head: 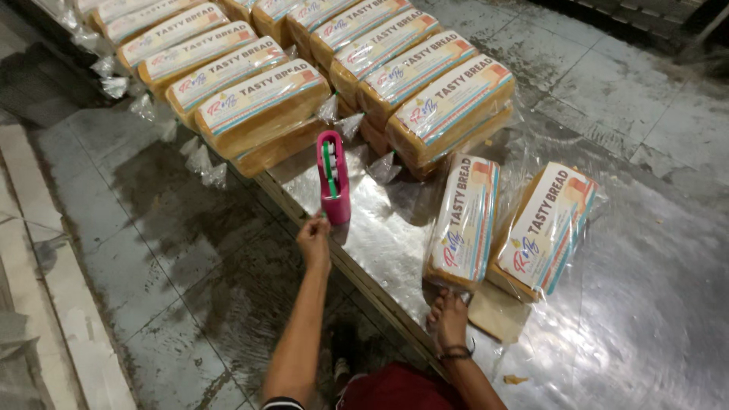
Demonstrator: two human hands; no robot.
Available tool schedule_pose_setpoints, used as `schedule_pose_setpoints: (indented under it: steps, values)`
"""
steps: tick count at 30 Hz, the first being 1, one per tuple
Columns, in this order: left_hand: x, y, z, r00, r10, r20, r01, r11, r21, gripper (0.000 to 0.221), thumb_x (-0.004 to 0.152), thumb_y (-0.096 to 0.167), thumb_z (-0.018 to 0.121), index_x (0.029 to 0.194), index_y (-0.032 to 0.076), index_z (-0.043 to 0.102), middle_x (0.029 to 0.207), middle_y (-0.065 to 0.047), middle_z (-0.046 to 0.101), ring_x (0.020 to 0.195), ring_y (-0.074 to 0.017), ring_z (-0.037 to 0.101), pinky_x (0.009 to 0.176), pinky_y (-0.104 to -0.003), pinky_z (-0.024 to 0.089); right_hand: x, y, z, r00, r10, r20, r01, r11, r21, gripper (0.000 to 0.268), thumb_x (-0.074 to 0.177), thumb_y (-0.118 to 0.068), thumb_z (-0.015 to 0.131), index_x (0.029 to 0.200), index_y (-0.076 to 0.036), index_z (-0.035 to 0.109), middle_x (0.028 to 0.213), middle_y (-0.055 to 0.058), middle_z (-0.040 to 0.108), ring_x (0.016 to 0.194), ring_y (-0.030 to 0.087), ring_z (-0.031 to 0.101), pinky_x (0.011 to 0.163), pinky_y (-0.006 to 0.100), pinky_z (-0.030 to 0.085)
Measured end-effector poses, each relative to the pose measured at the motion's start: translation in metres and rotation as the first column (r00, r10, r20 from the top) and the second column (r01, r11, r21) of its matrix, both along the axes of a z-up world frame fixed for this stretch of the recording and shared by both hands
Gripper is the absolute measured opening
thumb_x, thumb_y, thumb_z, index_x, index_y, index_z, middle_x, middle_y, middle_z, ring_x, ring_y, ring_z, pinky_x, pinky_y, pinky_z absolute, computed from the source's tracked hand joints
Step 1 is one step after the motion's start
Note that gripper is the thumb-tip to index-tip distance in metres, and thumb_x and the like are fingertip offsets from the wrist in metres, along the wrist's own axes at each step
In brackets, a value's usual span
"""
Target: The person seals plastic bags containing sliced bread by gathering the bag ends and using a pink tape dispenser to secure them, then places the finished loaves onto a metal table.
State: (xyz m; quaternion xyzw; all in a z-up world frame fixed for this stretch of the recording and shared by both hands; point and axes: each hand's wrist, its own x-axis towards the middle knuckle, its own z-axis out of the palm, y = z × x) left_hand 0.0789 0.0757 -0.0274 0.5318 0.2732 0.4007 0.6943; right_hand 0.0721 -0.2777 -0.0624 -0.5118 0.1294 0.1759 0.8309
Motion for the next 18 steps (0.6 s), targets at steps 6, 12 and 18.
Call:
schedule_pose_setpoints:
  steps: [6, 12, 18]
  values:
    - [-0.034, -0.057, 0.044, 0.9, -0.364, -0.238, 0.399, 0.909, 0.121, 0.01, 0.09, 0.012, 0.074, 0.094, 0.003, 0.072, 0.137, -0.004, 0.063, 0.115, -0.0193, 0.066, 0.097, -0.033, 0.051, 0.034, 0.044, -0.028, 0.995, 0.096, -0.023, -0.081, 0.93, 0.359, 0.03, 0.101, -0.03, 0.05, 0.117, -0.008, 0.061, 0.071, -0.002, 0.051, 0.052, 0.01, 0.046, 0.044, 0.028, 0.036]
    - [-0.05, -0.156, 0.085, 0.515, -0.703, -0.491, 0.841, 0.525, 0.131, 0.015, 0.093, 0.018, 0.073, 0.101, 0.005, 0.071, 0.096, -0.011, 0.074, 0.09, -0.0205, 0.067, 0.079, -0.035, 0.054, 0.011, 0.043, 0.0, 0.995, 0.023, -0.092, -0.022, 1.0, 0.018, 0.025, 0.103, -0.03, 0.055, 0.104, -0.007, 0.064, 0.069, 0.001, 0.054, 0.051, 0.01, 0.046, 0.043, 0.027, 0.037]
    - [-0.034, -0.182, 0.101, 0.601, -0.548, -0.582, 0.799, 0.43, 0.421, 0.018, 0.087, 0.017, 0.074, 0.096, 0.001, 0.071, 0.09, -0.017, 0.073, 0.084, -0.0325, 0.072, 0.075, -0.04, 0.055, -0.013, 0.033, 0.02, 0.994, -0.016, -0.113, 0.024, 0.997, 0.069, 0.017, 0.104, -0.025, 0.058, 0.097, -0.01, 0.063, 0.073, -0.002, 0.057, 0.054, 0.007, 0.046, 0.045, 0.024, 0.037]
